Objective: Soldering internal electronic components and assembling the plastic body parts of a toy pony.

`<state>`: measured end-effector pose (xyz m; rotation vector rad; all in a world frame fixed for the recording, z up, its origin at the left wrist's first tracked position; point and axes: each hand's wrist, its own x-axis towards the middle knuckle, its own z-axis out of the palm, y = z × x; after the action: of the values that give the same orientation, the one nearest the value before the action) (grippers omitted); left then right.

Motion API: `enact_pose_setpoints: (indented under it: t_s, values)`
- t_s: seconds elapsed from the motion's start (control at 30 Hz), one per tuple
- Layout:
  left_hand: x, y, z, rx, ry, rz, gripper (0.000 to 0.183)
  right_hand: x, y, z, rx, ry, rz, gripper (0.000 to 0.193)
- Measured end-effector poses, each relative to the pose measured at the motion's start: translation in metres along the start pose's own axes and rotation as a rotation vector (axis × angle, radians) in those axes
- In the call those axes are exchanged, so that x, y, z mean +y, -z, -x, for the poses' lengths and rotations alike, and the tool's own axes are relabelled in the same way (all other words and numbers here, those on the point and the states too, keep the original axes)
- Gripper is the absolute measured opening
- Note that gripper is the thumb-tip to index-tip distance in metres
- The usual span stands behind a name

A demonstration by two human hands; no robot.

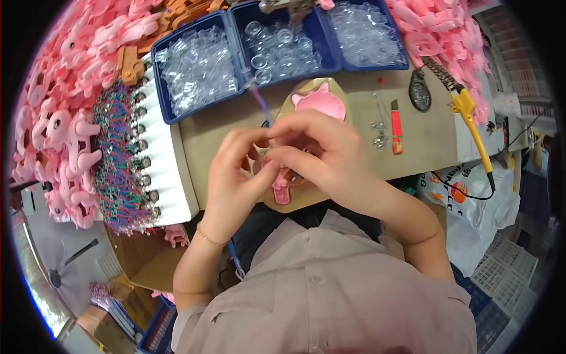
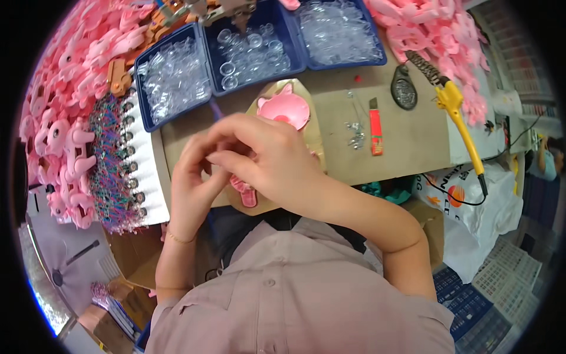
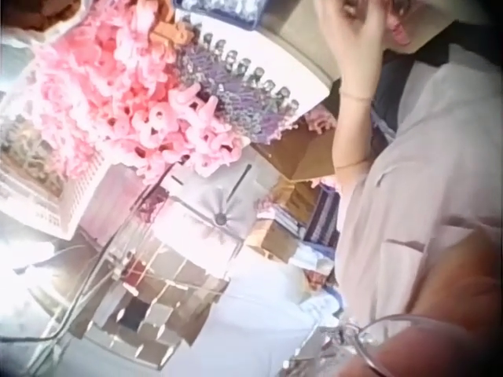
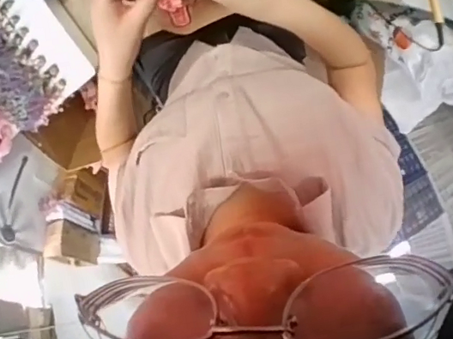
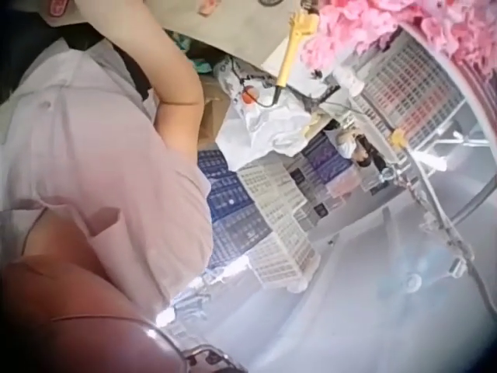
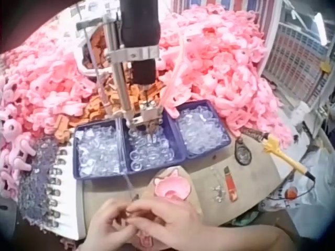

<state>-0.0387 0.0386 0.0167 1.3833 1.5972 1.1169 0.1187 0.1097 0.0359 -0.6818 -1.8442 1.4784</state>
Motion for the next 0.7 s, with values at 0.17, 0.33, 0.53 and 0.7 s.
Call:
enact_pose_setpoints:
  t_s: [0.17,0.33,0.53,0.7]
  values:
    - [0.001,-0.006,-0.003,0.01,0.07,0.021,0.018,0.006,0.006,0.017,0.026,0.128,0.335,0.022]
    - [0.002,-0.006,-0.002,0.005,0.056,0.089,0.013,-0.008,0.009,0.004,0.084,-0.181,0.01,0.025]
    - [0.017,0.016,0.001,-0.074,-0.011,-0.272,0.012,-0.008,0.002,-0.01,-0.084,-0.13,0.041,0.017]
    - [0.032,0.047,0.007,0.103,-0.011,-0.318,0.015,-0.008,-0.008,-0.032,-0.181,-0.33,-0.158,0.01]
